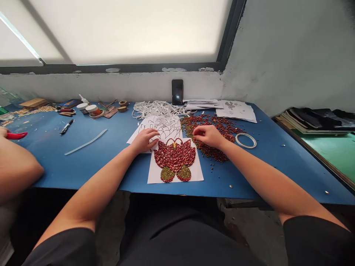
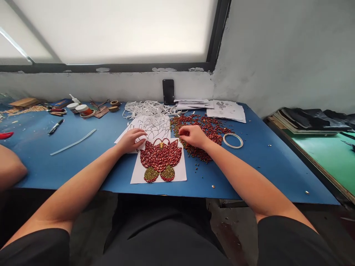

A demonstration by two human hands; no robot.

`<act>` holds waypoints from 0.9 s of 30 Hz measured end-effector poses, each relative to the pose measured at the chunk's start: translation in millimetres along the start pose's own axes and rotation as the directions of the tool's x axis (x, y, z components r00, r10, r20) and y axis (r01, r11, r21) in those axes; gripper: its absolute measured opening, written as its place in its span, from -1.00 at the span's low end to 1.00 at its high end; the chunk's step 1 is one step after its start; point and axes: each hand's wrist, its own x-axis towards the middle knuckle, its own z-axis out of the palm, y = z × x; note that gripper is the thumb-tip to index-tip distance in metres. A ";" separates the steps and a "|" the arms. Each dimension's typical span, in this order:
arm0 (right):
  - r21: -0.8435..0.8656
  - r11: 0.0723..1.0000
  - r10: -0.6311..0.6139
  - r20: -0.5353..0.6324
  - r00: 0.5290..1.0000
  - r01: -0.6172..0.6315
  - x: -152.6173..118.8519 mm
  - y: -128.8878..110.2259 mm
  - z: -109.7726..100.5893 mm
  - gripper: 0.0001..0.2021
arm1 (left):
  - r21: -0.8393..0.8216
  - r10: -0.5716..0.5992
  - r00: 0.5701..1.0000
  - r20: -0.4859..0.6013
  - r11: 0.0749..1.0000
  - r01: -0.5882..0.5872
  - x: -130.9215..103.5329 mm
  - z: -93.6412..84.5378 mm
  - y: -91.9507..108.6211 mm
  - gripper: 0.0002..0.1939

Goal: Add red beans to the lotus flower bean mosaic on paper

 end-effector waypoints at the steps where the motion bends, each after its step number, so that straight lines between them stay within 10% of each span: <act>1: 0.025 1.000 -0.013 0.050 0.999 0.012 11.5 -9.0 7.8 -0.91 | -0.004 0.004 1.000 0.002 1.000 -0.004 0.0 0.3 -0.1 -0.65; 9: -0.071 0.996 -0.034 0.341 0.939 0.062 81.4 -49.1 66.3 -0.91 | -0.017 0.035 0.999 0.013 0.999 -0.035 0.7 -0.1 5.1 -0.67; 27: -0.133 0.956 -0.181 0.438 0.880 0.263 85.3 -32.3 94.1 -0.82 | -0.029 -0.002 0.999 0.034 1.000 0.003 0.9 -2.7 9.0 -0.71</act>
